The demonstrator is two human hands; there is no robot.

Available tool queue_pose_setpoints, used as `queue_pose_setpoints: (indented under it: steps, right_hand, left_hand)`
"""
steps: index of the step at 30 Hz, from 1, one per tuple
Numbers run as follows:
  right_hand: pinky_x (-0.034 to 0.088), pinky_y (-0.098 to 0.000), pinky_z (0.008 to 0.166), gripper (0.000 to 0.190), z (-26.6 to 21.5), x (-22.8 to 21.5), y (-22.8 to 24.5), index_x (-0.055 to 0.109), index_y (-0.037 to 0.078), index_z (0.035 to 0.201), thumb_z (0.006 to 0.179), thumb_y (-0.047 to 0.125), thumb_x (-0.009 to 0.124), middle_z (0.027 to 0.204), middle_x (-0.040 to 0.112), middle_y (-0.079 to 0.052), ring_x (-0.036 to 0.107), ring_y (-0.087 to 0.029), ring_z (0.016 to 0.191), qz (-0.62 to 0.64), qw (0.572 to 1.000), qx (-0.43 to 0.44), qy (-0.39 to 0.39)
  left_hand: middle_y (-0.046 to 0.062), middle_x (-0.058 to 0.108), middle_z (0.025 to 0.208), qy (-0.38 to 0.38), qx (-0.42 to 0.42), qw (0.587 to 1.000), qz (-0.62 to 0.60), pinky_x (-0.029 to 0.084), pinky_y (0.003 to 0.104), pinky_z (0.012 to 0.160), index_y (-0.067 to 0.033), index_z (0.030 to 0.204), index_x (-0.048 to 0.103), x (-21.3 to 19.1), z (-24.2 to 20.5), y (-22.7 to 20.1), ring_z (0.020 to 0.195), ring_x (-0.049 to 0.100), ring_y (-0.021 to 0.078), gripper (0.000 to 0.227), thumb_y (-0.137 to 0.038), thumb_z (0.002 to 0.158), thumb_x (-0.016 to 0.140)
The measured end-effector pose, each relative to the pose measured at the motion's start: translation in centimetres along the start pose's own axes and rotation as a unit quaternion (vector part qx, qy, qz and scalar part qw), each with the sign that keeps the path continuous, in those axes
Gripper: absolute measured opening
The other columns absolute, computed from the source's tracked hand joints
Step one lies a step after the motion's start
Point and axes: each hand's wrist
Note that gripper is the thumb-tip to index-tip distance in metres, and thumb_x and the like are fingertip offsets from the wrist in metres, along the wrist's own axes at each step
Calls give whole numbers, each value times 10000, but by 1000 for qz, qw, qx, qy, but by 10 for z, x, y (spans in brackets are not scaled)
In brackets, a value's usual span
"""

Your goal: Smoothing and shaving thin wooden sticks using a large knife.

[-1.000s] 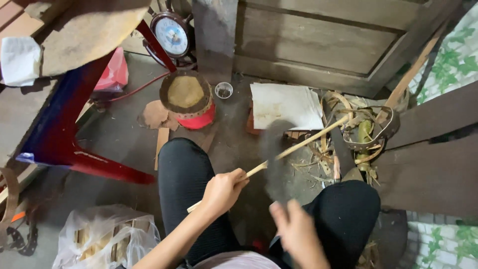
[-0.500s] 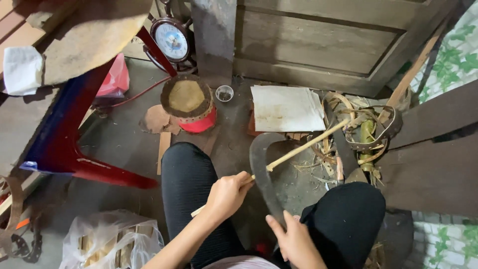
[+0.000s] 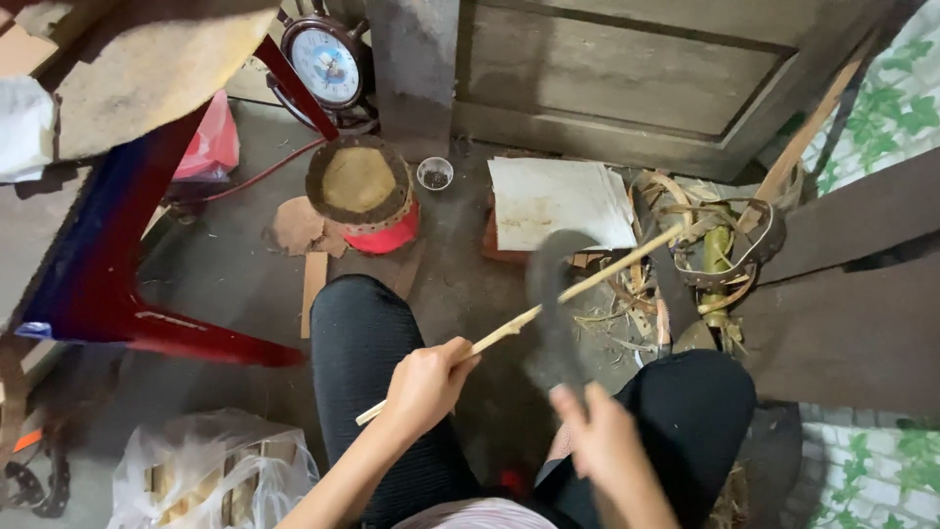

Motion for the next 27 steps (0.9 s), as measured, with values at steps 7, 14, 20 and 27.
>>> queue_pose_setpoints:
  steps: [7,14,20,27]
  right_hand:
    - [454,-349,385,444,-23,-4,23,509,111,802,1005,503,559,457,590,-89,545,-211,321,86,995,-7,44]
    - [400,-299,357,385,-24,-10,18,561,68,1160,1000,418,569,439,487,-89,460,-176,296,212,963,-40,161]
    - [381,-294,248,372,-16,-36,-17,532,-67,1176,1047,281,510,472,407,-83,365,-141,261,539,769,-158,305]
    - [376,-249,263,361,-28,-29,-4,598,81,1390,1077,165,439,479,432,-49,399,-128,287,420,872,-86,238]
  left_hand:
    - [37,639,616,-22,-3,1000,-21,419,404,536,-158,769,503,-16,6,-3,588,631,304,342,-355,1003,657]
    - [38,620,642,-59,-2,998,18,430,452,530,-171,791,516,-19,2,-3,619,623,334,323,-371,1037,578]
    - [42,689,702,-29,-59,998,12,453,459,594,-202,848,581,-14,2,1,705,659,354,270,-419,1006,607]
    - [4,652,767,-86,-25,995,-37,459,403,601,-189,964,674,-11,-2,-2,670,632,229,165,-330,1012,601]
Point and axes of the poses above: each hand's wrist, its own z-axis towards the middle knuckle, its own x-axis out of the palm, y = z × x
